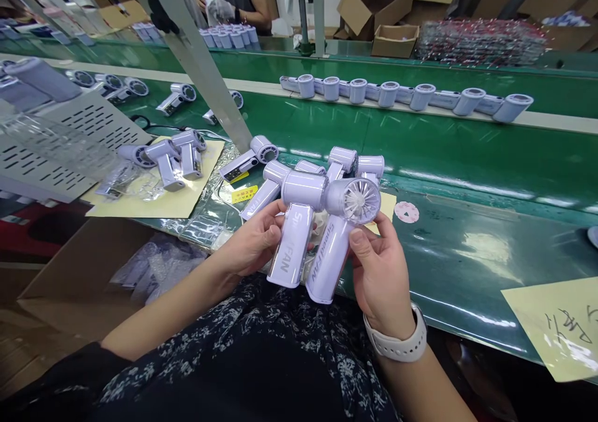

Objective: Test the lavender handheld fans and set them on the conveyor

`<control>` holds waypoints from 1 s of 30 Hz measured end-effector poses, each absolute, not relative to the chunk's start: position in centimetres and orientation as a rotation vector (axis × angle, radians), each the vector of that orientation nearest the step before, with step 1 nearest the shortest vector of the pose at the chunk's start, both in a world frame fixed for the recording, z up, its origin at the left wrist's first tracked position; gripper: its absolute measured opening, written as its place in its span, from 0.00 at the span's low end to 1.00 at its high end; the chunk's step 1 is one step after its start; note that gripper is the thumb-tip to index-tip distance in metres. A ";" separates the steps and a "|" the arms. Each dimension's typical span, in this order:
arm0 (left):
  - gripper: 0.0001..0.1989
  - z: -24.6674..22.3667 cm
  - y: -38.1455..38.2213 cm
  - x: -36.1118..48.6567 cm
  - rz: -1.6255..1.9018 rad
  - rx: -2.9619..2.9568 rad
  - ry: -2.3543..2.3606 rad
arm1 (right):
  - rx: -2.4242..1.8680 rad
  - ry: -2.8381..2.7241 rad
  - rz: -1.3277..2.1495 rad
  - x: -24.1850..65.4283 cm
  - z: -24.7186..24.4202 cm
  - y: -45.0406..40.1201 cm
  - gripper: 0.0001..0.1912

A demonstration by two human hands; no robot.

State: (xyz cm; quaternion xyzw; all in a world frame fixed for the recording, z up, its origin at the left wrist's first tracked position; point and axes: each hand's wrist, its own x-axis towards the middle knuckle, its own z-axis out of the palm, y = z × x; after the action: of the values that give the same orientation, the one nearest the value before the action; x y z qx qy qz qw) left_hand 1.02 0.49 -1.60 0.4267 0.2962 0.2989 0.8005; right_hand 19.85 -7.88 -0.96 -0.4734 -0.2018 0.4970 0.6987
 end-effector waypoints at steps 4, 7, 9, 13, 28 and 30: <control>0.37 -1.4 0.4 1.1 0.661 0.911 0.672 | -1.046 -0.316 1.254 19.8 -1.2 -7.5 0.19; 0.36 -1.4 0.4 1.0 0.658 0.936 0.663 | -1.059 -0.266 1.381 19.6 -1.2 -7.2 0.16; 0.35 -1.3 0.5 0.8 0.667 0.960 0.669 | -1.063 -0.254 1.417 19.6 -1.1 -7.1 0.17; 0.35 -0.7 0.7 0.5 0.658 1.019 0.686 | -1.024 -0.305 1.426 19.6 -1.0 -7.4 0.19; 0.31 0.6 -0.1 -1.3 0.642 1.084 0.664 | -0.944 -0.635 1.365 19.0 -0.6 -7.6 0.15; 0.26 1.5 -0.9 -2.2 0.661 1.182 0.726 | -0.942 -0.721 1.346 18.7 -0.9 -7.7 0.14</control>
State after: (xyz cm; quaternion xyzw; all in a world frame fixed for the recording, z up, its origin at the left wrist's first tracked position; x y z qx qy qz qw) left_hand -2.16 -0.86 1.52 0.5345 0.3284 0.2991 0.7190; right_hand 18.69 -7.73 -0.89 -0.4105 -0.3143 0.5862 0.6238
